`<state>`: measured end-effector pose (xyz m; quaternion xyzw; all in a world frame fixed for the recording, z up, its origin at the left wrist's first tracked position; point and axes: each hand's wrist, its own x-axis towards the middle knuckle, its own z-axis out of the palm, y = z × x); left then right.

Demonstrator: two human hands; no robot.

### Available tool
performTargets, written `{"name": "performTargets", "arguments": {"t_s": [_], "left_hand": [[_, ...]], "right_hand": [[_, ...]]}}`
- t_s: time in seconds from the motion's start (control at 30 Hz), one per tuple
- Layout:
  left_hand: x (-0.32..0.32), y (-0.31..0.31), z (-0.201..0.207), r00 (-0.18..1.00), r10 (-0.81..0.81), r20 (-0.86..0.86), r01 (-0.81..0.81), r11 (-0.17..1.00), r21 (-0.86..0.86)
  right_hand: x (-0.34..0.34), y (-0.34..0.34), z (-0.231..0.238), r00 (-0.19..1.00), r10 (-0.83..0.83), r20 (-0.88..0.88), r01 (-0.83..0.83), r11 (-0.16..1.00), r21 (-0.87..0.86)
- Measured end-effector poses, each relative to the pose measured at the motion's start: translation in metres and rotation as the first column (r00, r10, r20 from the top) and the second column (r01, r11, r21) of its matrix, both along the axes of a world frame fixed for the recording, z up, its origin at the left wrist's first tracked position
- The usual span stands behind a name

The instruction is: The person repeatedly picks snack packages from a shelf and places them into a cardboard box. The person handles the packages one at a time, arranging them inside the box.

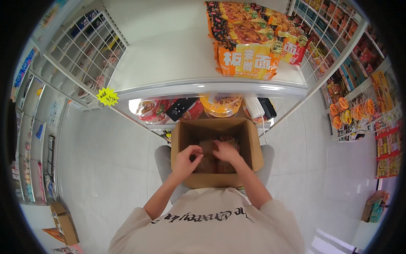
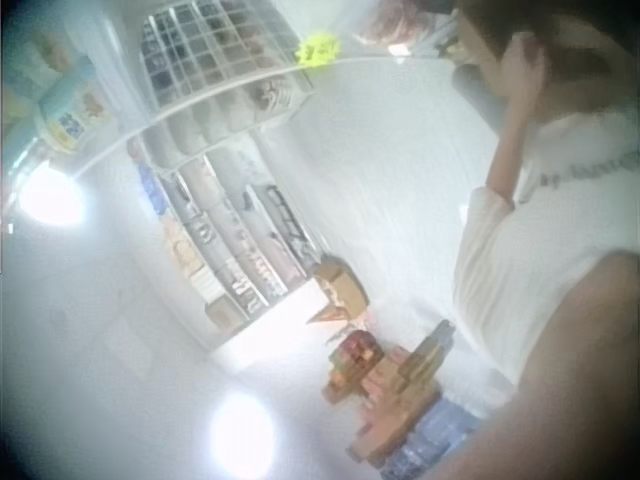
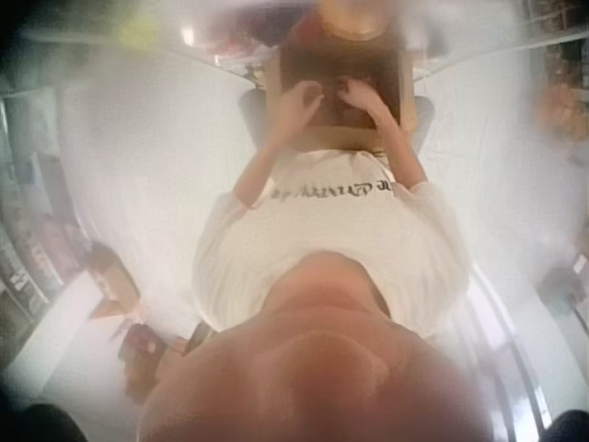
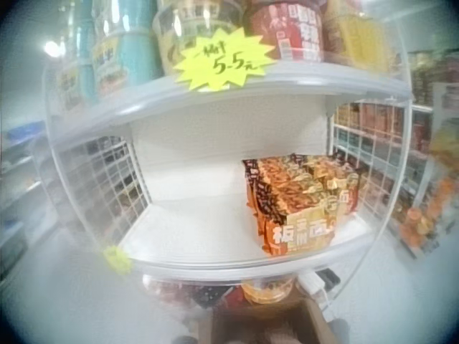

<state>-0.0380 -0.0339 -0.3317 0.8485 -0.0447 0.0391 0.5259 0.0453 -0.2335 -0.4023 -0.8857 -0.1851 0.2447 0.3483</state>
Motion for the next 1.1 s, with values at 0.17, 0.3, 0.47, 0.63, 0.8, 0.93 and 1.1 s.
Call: {"name": "performTargets", "arguments": {"t_s": [0.17, 0.3, 0.47, 0.63, 0.8, 0.93, 1.1], "left_hand": [[0.063, -0.016, 0.078, 0.909, -0.044, 0.415, 0.069, 0.997, -0.044], [0.122, -0.045, 0.139, 0.845, 0.093, 0.527, -0.066, 0.995, -0.069], [0.190, -0.080, 0.180, 0.793, 0.121, 0.597, -0.114, 0.992, -0.050], [0.226, -0.094, 0.180, 0.939, 0.063, 0.339, -0.028, 0.994, -0.107], [0.237, -0.096, 0.172, 0.960, 0.006, 0.279, 0.021, 0.995, -0.095], [0.229, -0.091, 0.173, 0.899, -0.062, 0.434, 0.031, 0.997, 0.077], [0.174, -0.087, 0.179, 0.672, -0.069, 0.738, 0.097, 0.995, 0.005]], "right_hand": [[-0.075, -0.022, 0.013, 0.988, -0.146, 0.053, 0.138, 0.981, 0.136], [-0.086, -0.021, 0.017, 0.973, -0.207, 0.098, 0.201, 0.977, 0.072], [-0.083, -0.019, 0.006, 0.950, -0.257, 0.177, 0.229, 0.960, 0.161], [-0.086, -0.019, 0.002, 0.932, -0.281, 0.227, 0.241, 0.952, 0.187], [-0.086, -0.019, 0.013, 0.946, -0.282, 0.162, 0.256, 0.953, 0.164], [-0.086, -0.020, 0.011, 0.945, -0.279, 0.171, 0.252, 0.954, 0.164], [-0.085, -0.021, 0.010, 0.931, -0.320, 0.176, 0.267, 0.925, 0.268]]}}
